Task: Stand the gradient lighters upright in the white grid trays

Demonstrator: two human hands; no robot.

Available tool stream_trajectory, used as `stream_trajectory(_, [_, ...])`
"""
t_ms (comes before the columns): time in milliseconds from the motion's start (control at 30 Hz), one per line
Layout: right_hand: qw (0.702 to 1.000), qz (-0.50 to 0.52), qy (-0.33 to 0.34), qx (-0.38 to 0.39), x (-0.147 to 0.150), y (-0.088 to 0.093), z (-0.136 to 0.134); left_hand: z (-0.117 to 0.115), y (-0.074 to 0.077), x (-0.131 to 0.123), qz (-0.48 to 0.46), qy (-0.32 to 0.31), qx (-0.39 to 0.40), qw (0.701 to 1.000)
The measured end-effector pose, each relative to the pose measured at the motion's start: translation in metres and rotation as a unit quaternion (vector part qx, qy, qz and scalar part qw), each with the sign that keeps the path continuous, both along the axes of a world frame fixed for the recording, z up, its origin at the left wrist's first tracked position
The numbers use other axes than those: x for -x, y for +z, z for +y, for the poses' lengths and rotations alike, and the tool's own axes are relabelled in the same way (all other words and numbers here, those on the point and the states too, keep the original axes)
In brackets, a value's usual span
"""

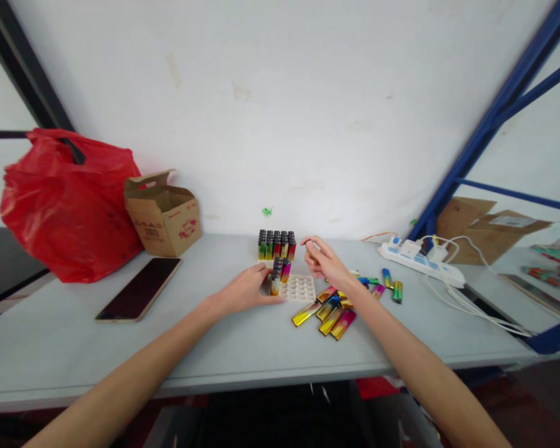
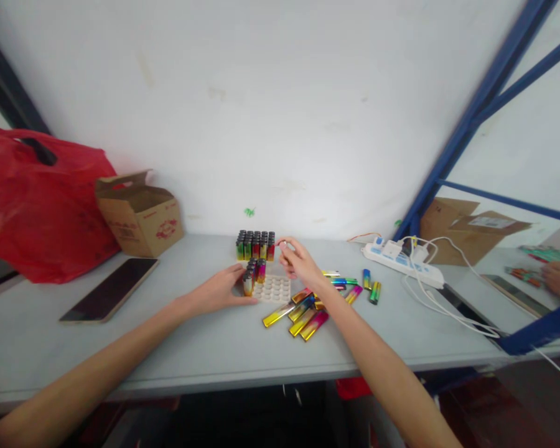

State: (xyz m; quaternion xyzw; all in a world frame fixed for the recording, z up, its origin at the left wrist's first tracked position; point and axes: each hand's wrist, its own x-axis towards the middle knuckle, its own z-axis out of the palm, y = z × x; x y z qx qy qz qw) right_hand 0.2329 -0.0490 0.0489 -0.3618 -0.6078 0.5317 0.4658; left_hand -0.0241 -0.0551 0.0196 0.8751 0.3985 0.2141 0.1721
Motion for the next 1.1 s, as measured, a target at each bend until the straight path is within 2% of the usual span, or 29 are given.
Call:
stream_trajectory(100, [0.992, -0.093, -0.058, -0.070, 0.010, -0.014, -0.008, 0.000, -0.001, 0.000, -0.012, -0.002, 0.004, 1.000])
stream_trajectory(200, [0.961, -0.173, -0.146, -0.159, 0.018, -0.022, -0.011, 0.001, -0.002, 0.000, -0.007, -0.002, 0.003, 1.000])
stream_trajectory(367, [0.938, -0.221, -0.212, -0.166, 0.025, -0.030, -0.012, 0.002, -0.001, 0.000, 0.004, -0.001, 0.005, 1.000])
stream_trajectory(467, [0.934, -0.227, -0.214, -0.177, 0.025, -0.030, -0.012, 0.003, -0.001, 0.001, 0.004, -0.004, 0.007, 1.000])
stream_trajectory(767, [0.932, -0.255, -0.142, -0.217, 0.023, -0.020, -0.023, 0.002, -0.002, 0.001, -0.008, 0.000, 0.000, 1.000])
stream_trajectory(967, [0.930, -0.264, -0.164, -0.196, 0.023, -0.025, -0.021, 0.002, -0.001, 0.001, 0.000, -0.005, 0.001, 1.000])
stream_trajectory(1100, [0.922, -0.278, -0.169, -0.211, 0.019, -0.024, -0.018, 0.002, 0.000, 0.001, -0.001, 0.000, 0.005, 1.000])
